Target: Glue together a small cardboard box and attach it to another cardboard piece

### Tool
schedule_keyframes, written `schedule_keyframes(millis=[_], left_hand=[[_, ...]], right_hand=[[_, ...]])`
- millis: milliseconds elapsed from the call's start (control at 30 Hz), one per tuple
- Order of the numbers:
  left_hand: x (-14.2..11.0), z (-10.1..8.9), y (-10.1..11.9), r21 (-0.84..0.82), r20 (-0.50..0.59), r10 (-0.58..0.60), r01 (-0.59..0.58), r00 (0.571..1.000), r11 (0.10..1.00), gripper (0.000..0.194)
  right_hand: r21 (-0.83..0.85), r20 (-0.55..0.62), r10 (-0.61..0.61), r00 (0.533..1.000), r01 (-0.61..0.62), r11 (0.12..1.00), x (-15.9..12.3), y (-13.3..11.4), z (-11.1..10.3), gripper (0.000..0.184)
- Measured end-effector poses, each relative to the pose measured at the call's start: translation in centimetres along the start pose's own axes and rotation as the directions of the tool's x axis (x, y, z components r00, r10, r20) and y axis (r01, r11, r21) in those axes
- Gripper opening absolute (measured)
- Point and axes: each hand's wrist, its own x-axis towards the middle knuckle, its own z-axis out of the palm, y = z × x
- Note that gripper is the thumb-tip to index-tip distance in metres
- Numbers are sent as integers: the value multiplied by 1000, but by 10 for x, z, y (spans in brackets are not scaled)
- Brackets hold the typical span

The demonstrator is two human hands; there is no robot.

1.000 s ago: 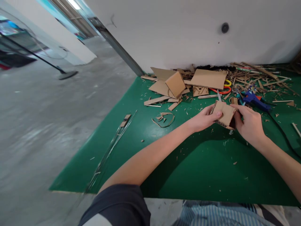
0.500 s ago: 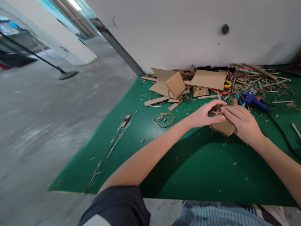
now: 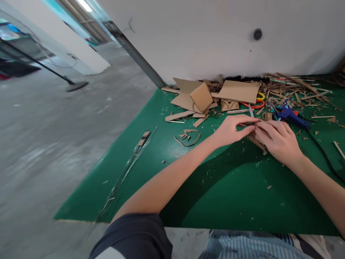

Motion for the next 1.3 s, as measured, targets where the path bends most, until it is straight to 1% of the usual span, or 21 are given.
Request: schedule_keyframes(millis=[33, 100, 167, 267, 367, 467, 533, 600, 667, 767, 833, 967, 1033, 1100, 1167, 1200, 1233, 1267, 1300], left_hand=[[0, -1, -1, 2, 18, -2, 2, 1000, 1000, 31], [-1, -2, -4, 67, 37, 25, -27, 999, 997, 28], [-2, -2, -6, 192, 34, 71, -76, 997, 979, 22], [-3, 1, -6, 415, 26, 99, -101, 995, 904, 20], [-3, 5, -3, 618, 38, 87, -92, 996, 781, 25], [-4, 9, 3, 788, 81, 110, -131, 991, 601, 32], [-5, 11, 11, 865, 134, 117, -173, 984, 472, 29], [-6, 11, 21, 899, 186, 98, -210, 978, 384, 27], [-7, 8, 30, 902, 230, 53, -233, 972, 365, 29], [-8, 1, 40, 880, 283, -35, -245, 959, 406, 33], [-8, -3, 41, 870, 306, -68, -250, 949, 424, 30], [-8, -2, 35, 873, 337, -29, -301, 941, 383, 25], [-6, -3, 29, 881, 328, -22, -298, 944, 368, 25], [-2, -8, 20, 908, 256, -71, -214, 964, 361, 26], [1, -19, 8, 938, 104, -164, -42, 981, 343, 29], [2, -26, 2, 943, 13, -224, 63, 974, 327, 30], [3, -33, -5, 937, -78, -294, 170, 953, 304, 31], [3, -41, -12, 924, -161, -368, 271, 916, 269, 33], [3, -49, -19, 908, -224, -448, 353, 865, 228, 35]], right_hand=[[16, -3, 13, 1000, -13, 1000, 0, 0, 0, 34], [54, 9, 44, 999, -44, 998, -1, 1, 0, 37], [64, 23, 52, 998, -53, 997, -2, 1, 0, 38], [43, 13, 41, 999, -42, 998, -1, 1, 0, 37], [37, 12, 50, 999, -51, 998, 1, -1, 0, 36], [5, 7, 58, 998, -58, 998, 3, -3, -1, 34], [-12, -1, 61, 998, -61, 998, 4, -4, -2, 31], [-8, 11, 76, 997, -76, 997, 5, -5, -3, 29], [8, 42, 93, 995, -93, 996, 5, -5, -4, 29], [19, 66, 104, 992, -106, 994, 5, -5, -5, 30], [22, 56, 106, 993, -108, 994, 5, -6, -5, 29], [34, 45, 123, 991, -124, 992, 4, -6, -4, 30], [35, 47, 133, 990, -135, 990, 3, -5, -4, 31], [37, 43, 140, 989, -142, 989, 3, -3, -4, 31], [44, 30, 154, 988, -155, 987, 3, -3, -2, 32], [49, 24, 174, 985, -175, 983, 3, -4, -1, 33], [54, 29, 200, 979, -201, 978, 3, -5, 1, 35], [61, 49, 223, 974, -225, 972, 3, -7, 3, 39], [72, 89, 230, 969, -236, 969, 3, -9, 5, 44]])
